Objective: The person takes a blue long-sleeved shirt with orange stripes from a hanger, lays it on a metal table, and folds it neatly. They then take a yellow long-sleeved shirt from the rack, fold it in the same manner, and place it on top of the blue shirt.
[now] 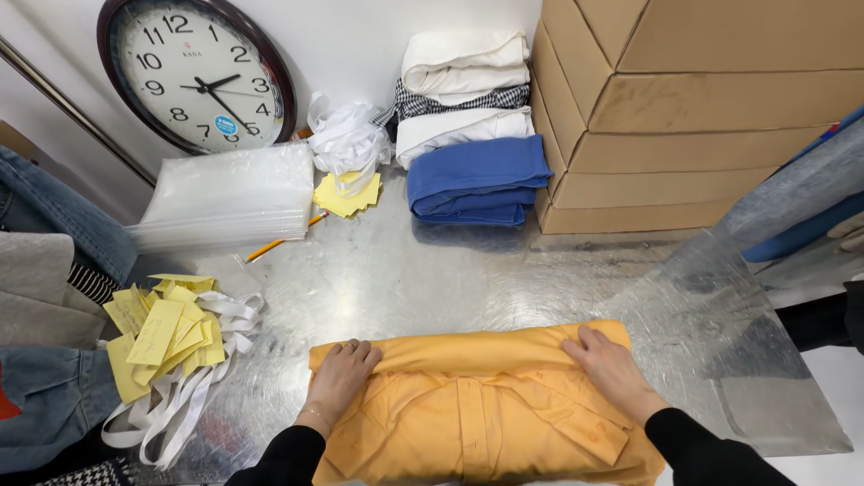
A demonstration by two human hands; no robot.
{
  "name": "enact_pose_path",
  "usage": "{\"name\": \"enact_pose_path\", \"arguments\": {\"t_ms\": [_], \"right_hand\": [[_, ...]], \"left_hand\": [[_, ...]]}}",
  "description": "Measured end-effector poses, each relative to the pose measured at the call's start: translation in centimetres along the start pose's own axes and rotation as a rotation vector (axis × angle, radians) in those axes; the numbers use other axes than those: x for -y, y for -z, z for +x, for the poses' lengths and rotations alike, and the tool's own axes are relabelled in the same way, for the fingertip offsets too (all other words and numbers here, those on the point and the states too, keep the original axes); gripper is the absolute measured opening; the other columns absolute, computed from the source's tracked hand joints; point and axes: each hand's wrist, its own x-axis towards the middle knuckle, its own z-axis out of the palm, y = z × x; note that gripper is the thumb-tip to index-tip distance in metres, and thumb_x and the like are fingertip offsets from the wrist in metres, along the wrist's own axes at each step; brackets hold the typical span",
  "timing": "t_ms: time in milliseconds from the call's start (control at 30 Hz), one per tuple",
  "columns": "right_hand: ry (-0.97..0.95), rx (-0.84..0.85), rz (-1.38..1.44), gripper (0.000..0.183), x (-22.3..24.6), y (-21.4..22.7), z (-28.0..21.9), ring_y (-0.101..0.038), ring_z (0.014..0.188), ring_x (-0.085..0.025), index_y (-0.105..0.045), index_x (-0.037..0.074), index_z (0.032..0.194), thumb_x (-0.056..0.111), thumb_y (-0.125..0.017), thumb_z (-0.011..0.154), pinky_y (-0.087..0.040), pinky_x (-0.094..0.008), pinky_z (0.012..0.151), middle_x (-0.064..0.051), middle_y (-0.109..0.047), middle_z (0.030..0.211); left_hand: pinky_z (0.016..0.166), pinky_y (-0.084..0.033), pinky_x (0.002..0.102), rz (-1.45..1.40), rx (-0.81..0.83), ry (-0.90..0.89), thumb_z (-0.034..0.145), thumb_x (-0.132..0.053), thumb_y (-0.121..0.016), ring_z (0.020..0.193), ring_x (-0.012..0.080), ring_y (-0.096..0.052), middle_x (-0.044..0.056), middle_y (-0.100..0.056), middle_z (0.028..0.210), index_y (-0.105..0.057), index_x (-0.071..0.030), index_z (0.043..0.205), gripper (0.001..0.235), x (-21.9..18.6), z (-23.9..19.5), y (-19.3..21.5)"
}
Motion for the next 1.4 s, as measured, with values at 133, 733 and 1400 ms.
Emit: {"name": "enact_pose_path", "arguments": {"t_ms": [133,733,1400], "right_hand": [[-0.087,0.076,0.109,0.015,-0.6,1.1,-1.1,-0.055,0.100,-0.025,-0.050,0.023,0.108,0.018,-0.051,0.095,-0.052,-0.044,0.065,-0.003,-0.051,0.110],[-0.113,0.448,-0.187,0.063,-2.0,2.0,6.5,-0.061,0.118,-0.030,-0.072,0.028,0.113,0.055,-0.099,0.063,-0.052,-0.048,0.092,-0.008,-0.059,0.125],[-0.266,0.342,0.567,0.093,0.4,8.3,-0.8,-0.075,0.097,-0.035,-0.038,0.021,0.159,0.031,-0.079,0.076,-0.058,-0.046,0.091,-0.014,-0.070,0.092]], "left_hand": [[0.084,-0.048,0.042,-0.201,0.027,0.048,0.087,-0.009,-0.055,0.099,0.0286,-0.060,0.005,-0.061,0.108,-0.052,-0.019,0.116,0.031,-0.8,-2.2,2.2],[0.070,-0.053,0.039,-0.215,0.343,0.100,0.077,-0.062,-0.086,0.112,0.0250,-0.052,0.003,-0.052,0.118,-0.063,-0.025,0.118,0.060,2.1,2.9,3.0],[0.101,-0.055,0.053,-0.863,0.385,0.449,0.102,-0.043,-0.059,0.116,0.0387,-0.071,0.013,-0.077,0.110,-0.035,-0.018,0.157,0.066,2.3,-4.3,9.7]]}}
